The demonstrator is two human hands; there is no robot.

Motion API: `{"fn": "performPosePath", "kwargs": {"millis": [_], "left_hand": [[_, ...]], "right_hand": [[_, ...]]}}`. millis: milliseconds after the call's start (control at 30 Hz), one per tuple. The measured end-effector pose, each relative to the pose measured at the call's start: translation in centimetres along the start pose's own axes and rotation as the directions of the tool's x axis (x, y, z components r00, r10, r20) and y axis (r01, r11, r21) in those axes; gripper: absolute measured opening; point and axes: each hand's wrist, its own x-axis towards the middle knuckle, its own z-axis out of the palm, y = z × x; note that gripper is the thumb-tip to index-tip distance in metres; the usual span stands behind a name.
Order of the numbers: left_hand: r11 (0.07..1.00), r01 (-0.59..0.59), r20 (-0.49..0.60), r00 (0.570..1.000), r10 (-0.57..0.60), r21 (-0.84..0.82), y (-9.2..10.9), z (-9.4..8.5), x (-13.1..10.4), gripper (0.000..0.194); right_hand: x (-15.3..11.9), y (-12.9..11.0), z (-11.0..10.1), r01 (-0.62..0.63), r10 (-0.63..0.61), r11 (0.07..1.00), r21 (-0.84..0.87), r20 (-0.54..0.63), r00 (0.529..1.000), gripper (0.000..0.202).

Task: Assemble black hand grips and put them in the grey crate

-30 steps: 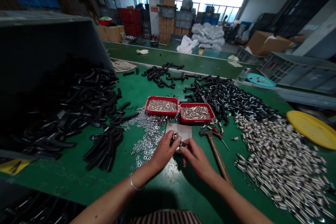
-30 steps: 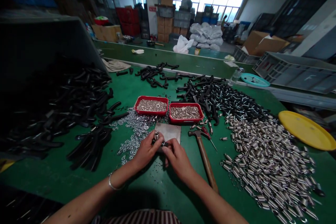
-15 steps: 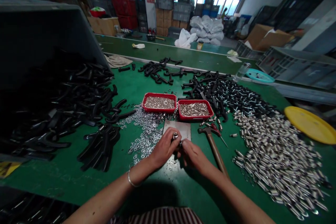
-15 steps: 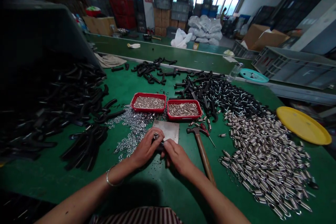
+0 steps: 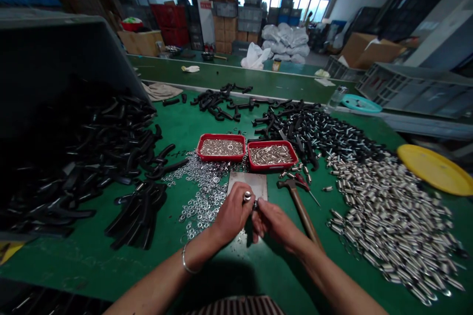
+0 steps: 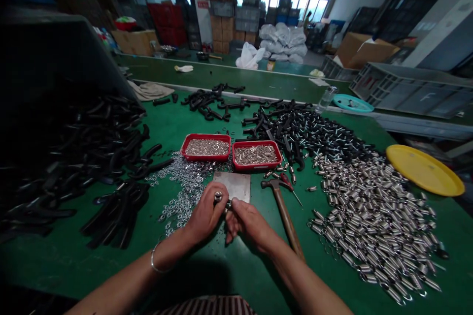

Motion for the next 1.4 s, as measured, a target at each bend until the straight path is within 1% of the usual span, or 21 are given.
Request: {"fn": "performPosePath", "kwargs": {"millis": [33, 67, 133, 167, 200, 267, 333, 433, 500, 567, 667, 767, 833, 933, 1033, 1100, 1167, 1200, 1267, 1333, 1400], "left_hand": [[0.999, -0.041, 0.02, 0.999, 0.041, 0.011, 0.0, 0.0, -0.1, 0.016], [0.999, -0.039, 0.015, 0.999, 0.038, 0.012, 0.1, 0.0, -0.2, 0.016], [0.999, 0.047, -0.067, 0.997, -0.046, 0.01, 0.1, 0.1, -0.3, 0.017], [0.997, 0.082, -0.101, 0.992, -0.08, 0.015, 0.1, 0.1, -0.2, 0.017], [0.996, 0.085, -0.103, 0.991, -0.081, 0.033, 0.0, 0.1, -0.1, 0.017], [0.993, 0.01, 0.01, 1.0, -0.011, 0.116, -0.3, 0.1, 0.7, 0.017], [0.968, -0.086, 0.202, 0.979, 0.038, 0.235, -1.0, 0.0, 2.2, 0.017], [0.879, -0.212, 0.476, 0.879, -0.02, 0.428, -2.3, 0.1, 5.0, 0.016], [0.807, -0.292, 0.575, 0.815, -0.071, 0.513, -2.8, 0.3, 7.0, 0.017], [0.769, -0.339, 0.579, 0.814, -0.05, 0.543, -2.7, 0.6, 9.0, 0.021], [0.746, -0.343, 0.472, 0.88, 0.043, 0.571, -2.0, 1.2, 12.4, 0.016], [0.699, -0.294, 0.421, 0.907, -0.011, 0.652, -2.2, 2.4, 16.4, 0.015], [0.688, -0.262, 0.43, 0.899, -0.08, 0.677, -3.0, 3.4, 18.7, 0.016], [0.697, -0.226, 0.438, 0.888, -0.14, 0.68, -4.5, 4.5, 20.4, 0.02], [0.716, -0.194, 0.41, 0.902, -0.139, 0.67, -5.4, 4.8, 20.2, 0.019], [0.739, -0.165, 0.373, 0.92, -0.123, 0.653, -5.3, 4.5, 19.7, 0.017], [0.764, -0.135, 0.328, 0.939, -0.106, 0.631, -4.4, 3.9, 19.1, 0.016], [0.791, -0.12, 0.306, 0.948, -0.088, 0.6, -3.7, 3.6, 18.7, 0.018], [0.871, -0.118, 0.277, 0.961, -0.022, 0.477, -1.9, 3.1, 17.2, 0.021], [0.949, -0.149, 0.294, 0.954, 0.064, 0.277, 0.0, 3.1, 14.5, 0.019], [0.989, -0.129, 0.344, 0.934, 0.098, 0.067, 1.5, 3.4, 11.0, 0.013]], "right_hand": [[-0.1, -0.1, 0.0, 0.003, -0.003, 1.0, 0.012, 0.002, 1.0, 0.045], [-0.2, -0.2, 0.0, 0.046, -0.048, 0.999, -0.023, -0.062, 0.997, 0.039], [-0.3, -0.2, 0.1, 0.145, -0.172, 0.981, -0.128, -0.234, 0.957, 0.032], [-0.4, 0.0, 0.1, 0.159, -0.184, 0.981, -0.111, -0.275, 0.944, 0.032], [-0.3, 0.2, 0.2, 0.141, -0.142, 0.99, -0.024, -0.268, 0.953, 0.031], [0.1, 1.0, 0.2, 0.024, 0.009, 0.974, 0.227, -0.142, 0.99, 0.034], [0.7, 1.8, -0.1, -0.071, 0.096, 0.948, 0.312, -0.067, 0.993, 0.037], [1.5, 2.8, -1.4, -0.032, 0.055, 0.994, 0.102, -0.23, 0.972, 0.042], [1.2, 3.3, -2.7, -0.018, 0.01, 1.0, -0.023, -0.321, 0.947, 0.042], [0.2, 3.8, -4.1, -0.041, 0.018, 0.997, -0.063, -0.336, 0.942, 0.04], [-2.3, 4.9, -5.7, -0.092, 0.064, 0.994, -0.06, -0.363, 0.93, 0.04], [-4.4, 5.6, -6.4, -0.115, 0.08, 0.992, -0.057, -0.427, 0.901, 0.041], [-5.2, 5.7, -6.7, -0.112, 0.02, 0.98, -0.163, -0.479, 0.878, 0.039], [-5.9, 5.8, -7.4, -0.089, -0.214, 0.869, -0.487, -0.531, 0.82, 0.03], [-6.3, 6.4, -8.0, -0.11, -0.345, 0.704, -0.702, -0.473, 0.811, 0.028], [-6.3, 6.8, -8.1, -0.148, -0.345, 0.621, -0.769, -0.438, 0.83, 0.03], [-6.2, 6.7, -8.0, -0.178, -0.341, 0.591, -0.787, -0.443, 0.829, 0.03], [-6.0, 6.4, -7.9, -0.179, -0.339, 0.614, -0.769, -0.461, 0.82, 0.029], [-5.6, 5.2, -7.5, -0.154, -0.266, 0.752, -0.641, -0.509, 0.819, 0.029], [-5.0, 3.5, -6.6, -0.112, -0.082, 0.932, -0.346, -0.5, 0.862, 0.034], [-4.2, 2.1, -5.5, -0.083, 0.084, 0.996, 0.021, -0.395, 0.915, 0.041]]}}
